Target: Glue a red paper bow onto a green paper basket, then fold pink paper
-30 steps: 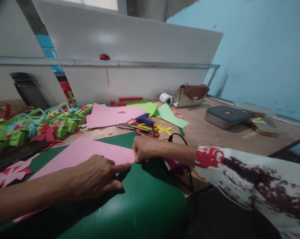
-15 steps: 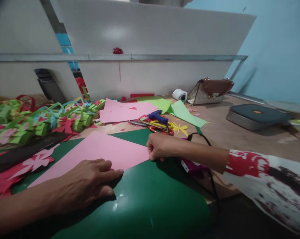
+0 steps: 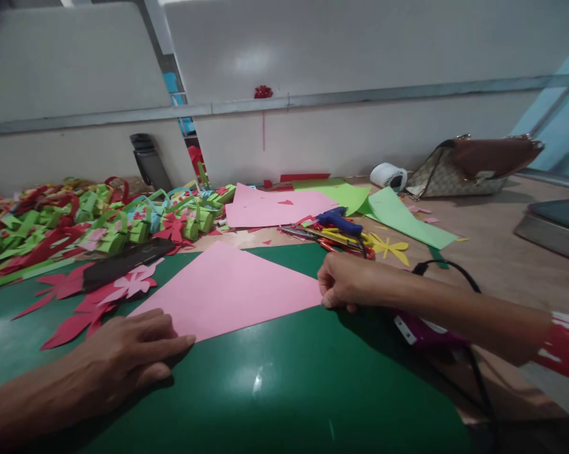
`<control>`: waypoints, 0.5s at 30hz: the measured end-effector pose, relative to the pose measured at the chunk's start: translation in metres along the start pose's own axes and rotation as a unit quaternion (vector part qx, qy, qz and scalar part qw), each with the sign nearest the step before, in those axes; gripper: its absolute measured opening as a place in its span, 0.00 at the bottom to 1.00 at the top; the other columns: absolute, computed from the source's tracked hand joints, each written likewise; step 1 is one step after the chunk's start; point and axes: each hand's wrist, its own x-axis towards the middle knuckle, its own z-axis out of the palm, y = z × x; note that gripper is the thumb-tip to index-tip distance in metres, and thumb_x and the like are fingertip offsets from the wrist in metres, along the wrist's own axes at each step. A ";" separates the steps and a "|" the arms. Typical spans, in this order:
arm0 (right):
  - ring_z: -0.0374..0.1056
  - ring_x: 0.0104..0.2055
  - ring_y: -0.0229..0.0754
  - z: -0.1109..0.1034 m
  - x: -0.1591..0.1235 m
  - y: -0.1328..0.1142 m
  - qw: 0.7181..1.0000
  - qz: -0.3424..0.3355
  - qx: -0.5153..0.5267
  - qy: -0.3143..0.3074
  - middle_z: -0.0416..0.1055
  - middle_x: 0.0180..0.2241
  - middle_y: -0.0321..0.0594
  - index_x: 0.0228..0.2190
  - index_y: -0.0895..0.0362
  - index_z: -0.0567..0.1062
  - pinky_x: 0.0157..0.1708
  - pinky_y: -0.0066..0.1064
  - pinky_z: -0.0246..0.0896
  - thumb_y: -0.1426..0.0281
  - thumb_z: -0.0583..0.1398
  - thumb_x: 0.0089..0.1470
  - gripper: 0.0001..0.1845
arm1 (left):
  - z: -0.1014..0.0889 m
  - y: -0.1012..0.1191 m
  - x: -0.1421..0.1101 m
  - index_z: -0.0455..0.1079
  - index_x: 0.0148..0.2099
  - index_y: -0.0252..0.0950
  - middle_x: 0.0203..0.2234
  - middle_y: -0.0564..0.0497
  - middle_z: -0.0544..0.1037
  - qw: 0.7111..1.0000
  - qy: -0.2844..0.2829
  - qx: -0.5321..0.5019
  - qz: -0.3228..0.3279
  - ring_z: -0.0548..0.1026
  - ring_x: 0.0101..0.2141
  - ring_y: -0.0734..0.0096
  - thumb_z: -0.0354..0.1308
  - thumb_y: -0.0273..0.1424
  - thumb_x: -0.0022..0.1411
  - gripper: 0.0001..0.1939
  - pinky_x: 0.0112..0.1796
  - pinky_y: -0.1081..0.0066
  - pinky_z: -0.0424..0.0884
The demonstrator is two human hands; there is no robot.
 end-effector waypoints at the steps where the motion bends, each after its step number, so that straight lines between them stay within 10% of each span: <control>1: 0.63 0.18 0.35 0.000 -0.001 -0.001 1.000 0.000 -0.001 0.001 0.64 0.15 0.31 0.19 0.56 0.69 0.19 0.26 0.49 0.73 0.60 0.42 0.04 | 0.000 -0.002 -0.005 0.65 0.56 0.48 0.34 0.50 0.72 1.000 -0.002 -0.001 -0.007 0.70 0.34 0.65 0.41 0.44 0.71 0.18 0.32 0.69 0.62; 8: 0.66 0.19 0.36 0.000 -0.003 -0.003 0.999 -0.014 -0.043 0.014 0.65 0.16 0.32 0.20 0.57 0.70 0.19 0.25 0.51 0.73 0.59 0.43 0.04 | 0.000 -0.007 -0.031 0.68 0.52 0.46 0.35 0.50 0.74 1.000 0.006 -0.006 -0.029 0.72 0.35 0.65 0.46 0.37 0.70 0.13 0.34 0.71 0.66; 15: 0.70 0.27 0.41 0.010 -0.020 -0.008 0.959 -0.113 -0.229 0.124 0.74 0.23 0.40 0.21 0.58 0.76 0.25 0.28 0.56 0.76 0.58 0.49 0.09 | 0.014 -0.009 -0.037 0.72 0.44 0.43 0.37 0.49 0.75 0.975 0.185 0.119 0.044 0.73 0.36 0.66 0.47 0.36 0.70 0.12 0.35 0.71 0.67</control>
